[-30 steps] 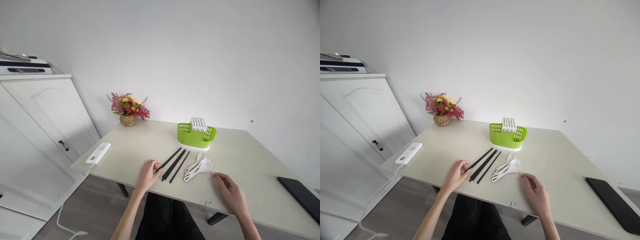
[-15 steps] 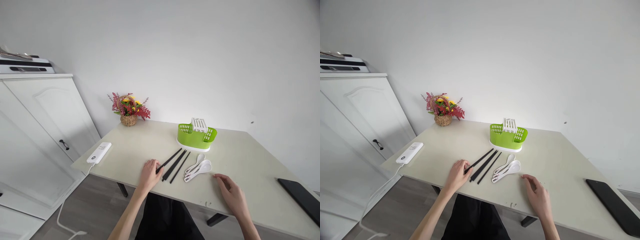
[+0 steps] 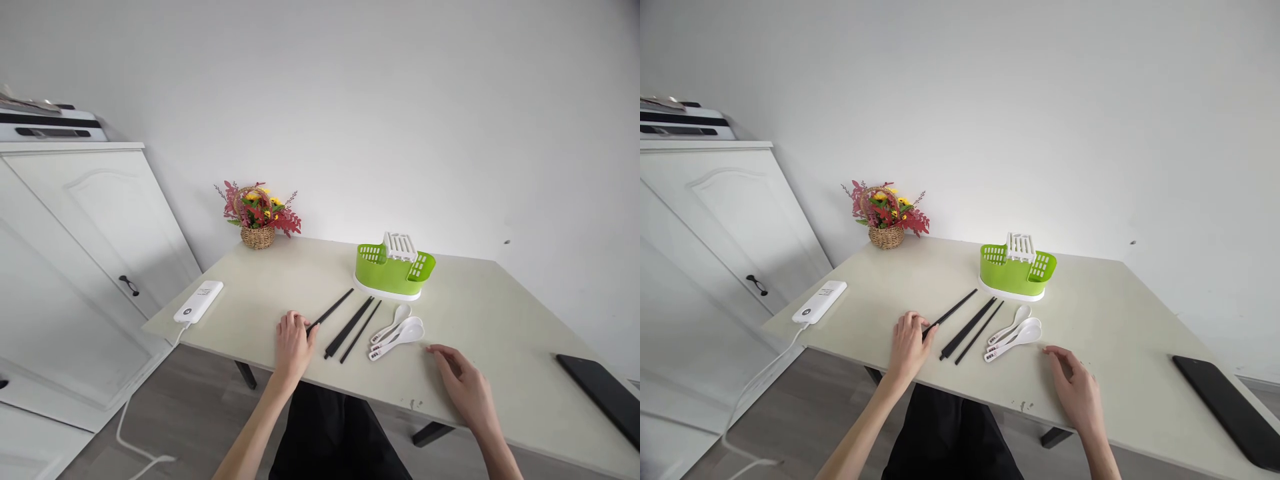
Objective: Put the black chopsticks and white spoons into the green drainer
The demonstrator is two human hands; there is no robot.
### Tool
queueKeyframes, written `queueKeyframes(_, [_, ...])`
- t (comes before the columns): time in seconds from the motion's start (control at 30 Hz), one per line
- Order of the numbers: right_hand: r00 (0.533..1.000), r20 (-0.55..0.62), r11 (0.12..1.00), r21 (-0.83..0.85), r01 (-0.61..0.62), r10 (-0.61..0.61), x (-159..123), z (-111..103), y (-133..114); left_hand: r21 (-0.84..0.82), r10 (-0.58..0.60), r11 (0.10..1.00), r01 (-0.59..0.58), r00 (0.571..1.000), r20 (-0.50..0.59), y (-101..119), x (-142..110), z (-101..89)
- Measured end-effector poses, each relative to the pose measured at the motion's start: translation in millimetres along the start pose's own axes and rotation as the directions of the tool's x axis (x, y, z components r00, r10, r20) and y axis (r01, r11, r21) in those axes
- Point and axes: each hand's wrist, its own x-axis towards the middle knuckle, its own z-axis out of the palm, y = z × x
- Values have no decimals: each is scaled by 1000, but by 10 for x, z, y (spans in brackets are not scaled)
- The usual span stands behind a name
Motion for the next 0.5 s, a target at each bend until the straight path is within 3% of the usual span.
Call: queueKeyframes(0.5, [999,-14,999,-20,28,-28,5,6,27,-13,-34,999,33,996,-79,-29,-59,18])
